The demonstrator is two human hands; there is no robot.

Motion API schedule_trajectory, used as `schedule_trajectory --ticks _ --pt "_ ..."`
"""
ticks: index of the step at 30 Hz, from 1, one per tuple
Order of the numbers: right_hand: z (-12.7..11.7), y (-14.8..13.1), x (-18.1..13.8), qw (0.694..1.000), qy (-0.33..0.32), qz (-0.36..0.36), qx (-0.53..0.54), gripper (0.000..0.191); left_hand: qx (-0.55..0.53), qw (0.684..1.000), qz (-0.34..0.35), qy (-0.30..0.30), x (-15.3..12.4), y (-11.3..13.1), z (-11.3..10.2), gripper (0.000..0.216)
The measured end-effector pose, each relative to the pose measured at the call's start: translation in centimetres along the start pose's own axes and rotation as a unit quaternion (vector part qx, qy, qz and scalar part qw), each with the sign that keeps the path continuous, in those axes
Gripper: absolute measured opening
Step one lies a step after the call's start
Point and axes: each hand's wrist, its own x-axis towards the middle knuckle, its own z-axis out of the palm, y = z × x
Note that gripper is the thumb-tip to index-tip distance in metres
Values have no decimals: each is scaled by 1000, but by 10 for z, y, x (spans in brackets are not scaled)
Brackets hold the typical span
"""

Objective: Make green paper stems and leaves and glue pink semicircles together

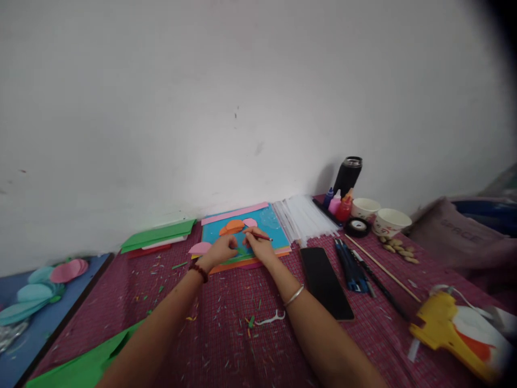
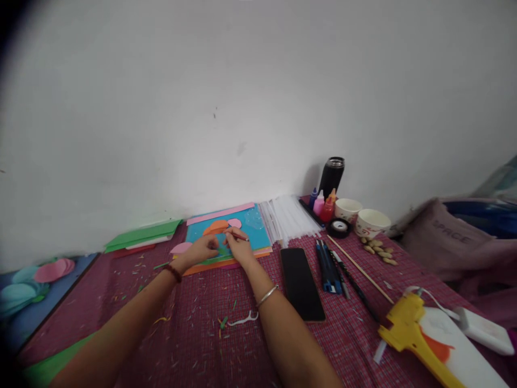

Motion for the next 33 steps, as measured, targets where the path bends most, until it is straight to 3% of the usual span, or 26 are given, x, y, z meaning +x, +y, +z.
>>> schedule_trajectory --ticks 4,7,14,17,20,25,29,33 --pt "0 1 0 1000 4 0 -16 19 -10 995 83 59 -14 3 3 30" --pt "-2 2 2 1000 9 2 -28 18 -17 990 129 62 -20 5 8 23" --pt "-2 3 2 999 -5 13 -41 18 -50 992 82 87 -30 5 20 17" --pt "-1 6 2 999 -25 16 -44 17 -70 995 42 52 -29 -3 12 22" --pt "0 7 0 998 -42 17 -54 15 -77 997 17 -27 -18 -14 -6 19" --pt "2 8 -1 997 -36 18 -71 16 -47 990 29 -126 14 -17 -29 17" --pt "2 9 1 997 -27 14 -74 17 5 990 55 -126 36 -7 -30 16" --pt "2 9 2 997 -2 12 -75 19 41 994 78 -65 40 -1 -27 15"
